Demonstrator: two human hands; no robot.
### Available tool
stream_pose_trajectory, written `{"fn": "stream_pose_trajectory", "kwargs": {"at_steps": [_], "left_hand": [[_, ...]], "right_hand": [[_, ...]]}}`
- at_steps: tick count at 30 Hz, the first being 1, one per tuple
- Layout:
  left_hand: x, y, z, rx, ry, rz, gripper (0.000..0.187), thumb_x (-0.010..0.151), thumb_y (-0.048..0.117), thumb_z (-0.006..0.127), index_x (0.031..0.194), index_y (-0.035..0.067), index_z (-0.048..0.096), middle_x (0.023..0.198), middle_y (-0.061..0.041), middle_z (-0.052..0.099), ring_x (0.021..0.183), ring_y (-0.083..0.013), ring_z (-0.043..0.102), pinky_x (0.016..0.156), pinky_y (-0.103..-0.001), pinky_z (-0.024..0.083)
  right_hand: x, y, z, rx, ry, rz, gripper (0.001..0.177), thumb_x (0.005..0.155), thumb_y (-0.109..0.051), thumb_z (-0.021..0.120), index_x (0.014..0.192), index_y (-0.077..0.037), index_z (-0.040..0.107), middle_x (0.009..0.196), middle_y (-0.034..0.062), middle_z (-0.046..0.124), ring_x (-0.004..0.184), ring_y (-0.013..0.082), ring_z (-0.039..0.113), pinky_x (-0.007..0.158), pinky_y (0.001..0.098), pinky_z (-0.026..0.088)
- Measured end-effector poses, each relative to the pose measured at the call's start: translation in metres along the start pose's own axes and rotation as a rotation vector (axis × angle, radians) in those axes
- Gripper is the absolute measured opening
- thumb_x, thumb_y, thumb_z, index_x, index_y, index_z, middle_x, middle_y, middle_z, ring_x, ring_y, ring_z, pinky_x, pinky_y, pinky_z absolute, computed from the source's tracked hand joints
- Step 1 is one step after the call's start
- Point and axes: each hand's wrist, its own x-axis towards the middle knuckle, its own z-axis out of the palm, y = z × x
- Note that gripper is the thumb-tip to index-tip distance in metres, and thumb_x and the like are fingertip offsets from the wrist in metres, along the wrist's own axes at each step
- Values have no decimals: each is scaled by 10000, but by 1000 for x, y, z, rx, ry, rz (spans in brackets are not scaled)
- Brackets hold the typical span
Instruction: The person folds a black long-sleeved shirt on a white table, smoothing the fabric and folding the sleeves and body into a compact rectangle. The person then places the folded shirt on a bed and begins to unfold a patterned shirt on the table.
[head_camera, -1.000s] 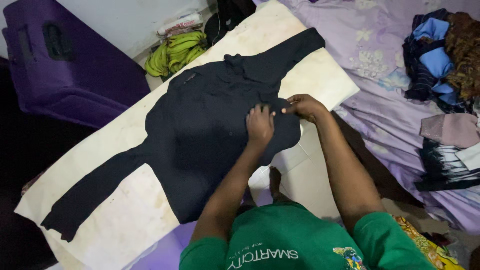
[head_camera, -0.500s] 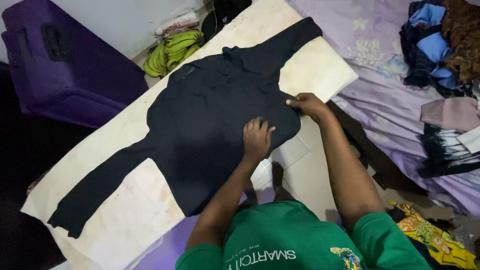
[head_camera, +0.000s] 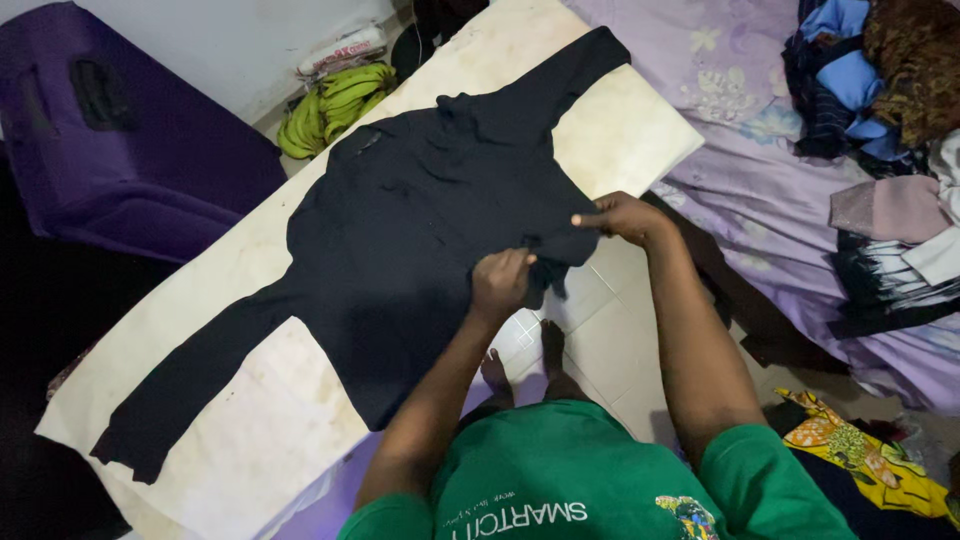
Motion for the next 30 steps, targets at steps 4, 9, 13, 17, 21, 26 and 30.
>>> {"fn": "stream_pose_trajectory", "kwargs": {"at_steps": [4,9,13,17,21,26,30], "left_hand": [[6,-6,-7,3,87,-27,147,1019,113,582,961,29,688,817,-126,703,630,-282,648,584,-398,501],[-6,-24,16,199,-410,-354,328,1047,282,620,857,35,722,743,-160,711,638,-351,692,597,-461,545],[-12,-31,36,337,-790,-435,351,935,358,631,849,52,779,815,-190,734,752,-384,738,664,-483,583],[29,-34,54,334,-753,-401,329,1025,279,582,886,59,782,891,-204,745,824,-359,747,732,-470,587],[101,-49,83,193,-362,45,291,878,40,611,1106,58,791,1176,-172,687,1076,-366,625,894,-476,489],[152,-65,110,566,-581,205,141,815,128,665,877,115,790,1142,-146,701,1210,-355,604,1096,-543,397],[176,-78,122,733,-621,114,184,784,189,682,911,111,788,1091,-136,704,1169,-345,605,1131,-609,317]], "right_hand": [[-2,-3,1,430,-17,4,327,853,-360,806,968,-68,712,774,1,689,525,71,429,470,251,315],[6,-3,7,345,140,40,340,810,-313,824,936,-17,716,788,44,725,651,136,633,622,274,513],[16,15,4,-100,302,44,313,791,-257,906,834,-14,712,712,19,649,629,124,533,586,294,438],[25,28,-8,-252,202,13,179,769,-158,880,807,-54,740,707,8,650,648,122,550,611,305,466],[25,29,-17,-304,169,1,204,731,-114,884,813,-36,714,715,-7,666,682,94,581,634,285,495],[20,29,-28,-145,130,35,188,745,-101,858,869,-68,721,715,-16,646,656,126,575,622,322,493],[14,35,-36,-271,125,47,137,802,-143,826,853,-56,733,739,29,671,671,137,575,639,337,495]]}}
